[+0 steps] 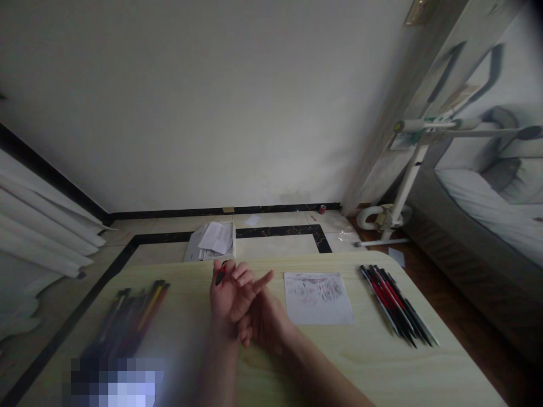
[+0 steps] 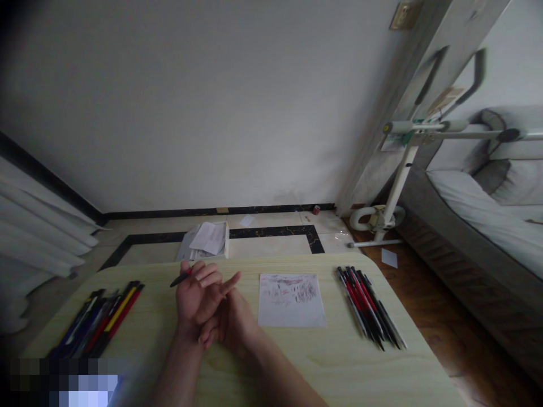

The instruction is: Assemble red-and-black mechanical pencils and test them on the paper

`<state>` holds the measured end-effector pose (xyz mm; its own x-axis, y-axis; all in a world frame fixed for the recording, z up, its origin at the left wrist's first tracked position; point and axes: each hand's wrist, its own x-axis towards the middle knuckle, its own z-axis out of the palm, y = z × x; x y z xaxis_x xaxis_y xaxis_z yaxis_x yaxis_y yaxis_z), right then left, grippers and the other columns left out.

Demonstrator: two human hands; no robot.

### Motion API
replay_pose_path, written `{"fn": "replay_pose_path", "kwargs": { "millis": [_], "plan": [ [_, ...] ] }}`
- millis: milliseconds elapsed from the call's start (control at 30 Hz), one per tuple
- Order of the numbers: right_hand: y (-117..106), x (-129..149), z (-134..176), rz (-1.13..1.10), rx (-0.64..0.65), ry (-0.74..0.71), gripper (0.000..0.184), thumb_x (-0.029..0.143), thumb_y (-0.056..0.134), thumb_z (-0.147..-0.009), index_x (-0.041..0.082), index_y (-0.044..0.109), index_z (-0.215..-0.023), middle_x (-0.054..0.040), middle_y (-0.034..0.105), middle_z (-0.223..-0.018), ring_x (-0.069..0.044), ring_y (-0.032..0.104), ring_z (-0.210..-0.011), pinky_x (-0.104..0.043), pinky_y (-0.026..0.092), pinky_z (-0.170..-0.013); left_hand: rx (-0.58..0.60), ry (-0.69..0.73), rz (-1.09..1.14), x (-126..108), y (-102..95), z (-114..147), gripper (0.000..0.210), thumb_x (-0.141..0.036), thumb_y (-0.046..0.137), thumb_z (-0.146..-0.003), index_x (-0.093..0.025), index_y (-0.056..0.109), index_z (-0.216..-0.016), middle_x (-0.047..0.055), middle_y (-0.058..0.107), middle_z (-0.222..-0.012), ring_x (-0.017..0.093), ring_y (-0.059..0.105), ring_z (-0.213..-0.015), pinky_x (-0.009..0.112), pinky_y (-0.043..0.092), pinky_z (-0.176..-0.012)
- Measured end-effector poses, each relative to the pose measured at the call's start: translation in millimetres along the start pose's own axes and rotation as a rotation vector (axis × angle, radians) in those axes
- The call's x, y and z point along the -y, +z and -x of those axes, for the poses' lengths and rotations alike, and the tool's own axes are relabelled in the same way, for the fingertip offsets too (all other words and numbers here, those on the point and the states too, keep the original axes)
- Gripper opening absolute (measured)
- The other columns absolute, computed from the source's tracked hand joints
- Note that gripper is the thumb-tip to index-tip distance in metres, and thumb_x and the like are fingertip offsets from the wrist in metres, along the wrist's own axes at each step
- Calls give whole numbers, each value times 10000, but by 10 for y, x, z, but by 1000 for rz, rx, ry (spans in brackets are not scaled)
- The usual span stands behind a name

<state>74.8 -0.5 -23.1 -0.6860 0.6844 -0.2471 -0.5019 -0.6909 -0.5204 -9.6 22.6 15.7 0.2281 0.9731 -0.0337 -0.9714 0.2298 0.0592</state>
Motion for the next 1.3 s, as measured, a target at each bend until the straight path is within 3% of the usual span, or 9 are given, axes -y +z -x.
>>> {"fn": "replay_pose_path", "kwargs": {
  "millis": [200,567,867,1000,1300],
  "plan": [
    [-10,27,-2,-14,31,23,744,646,93,-813,105,384,-1234,-51,599,-502,-136,555,-390,-212,437,-377,-1,-8,27,-26,-23,-23,335,-405,421,-819,-177,431,-574,-53,444,-547,72,465,-507,646,210,-937],
    [3,48,16,-38,15,40,692,600,147,-835,89,428,-1208,-61,598,-499,-135,559,-400,-211,447,-401,7,-9,50,-30,-41,-45,309,-386,410,-830,-178,456,-606,-55,471,-569,71,483,-540,626,176,-969],
    [39,58,17,-92,7,-108,595,530,204,-867,133,415,-1256,-52,585,-546,-118,551,-419,-203,454,-405,-45,-1,22,-43,-36,-64,308,-371,422,-826,-169,476,-601,-54,475,-560,73,498,-551,604,189,-979],
    [48,75,20,-64,-55,-83,607,552,226,-855,136,418,-1253,-42,570,-529,-108,532,-402,-197,448,-399,-54,-8,18,-41,-36,-69,304,-366,420,-828,-168,479,-604,-53,473,-564,75,498,-556,609,192,-973],
    [18,71,14,-97,-54,-64,567,523,247,-861,145,428,-1242,-29,559,-499,-111,537,-400,-196,454,-408,-107,3,-41,-33,-18,-75,272,-343,475,-801,-169,483,-593,-57,462,-554,66,490,-539,582,237,-971]
  ]
}}
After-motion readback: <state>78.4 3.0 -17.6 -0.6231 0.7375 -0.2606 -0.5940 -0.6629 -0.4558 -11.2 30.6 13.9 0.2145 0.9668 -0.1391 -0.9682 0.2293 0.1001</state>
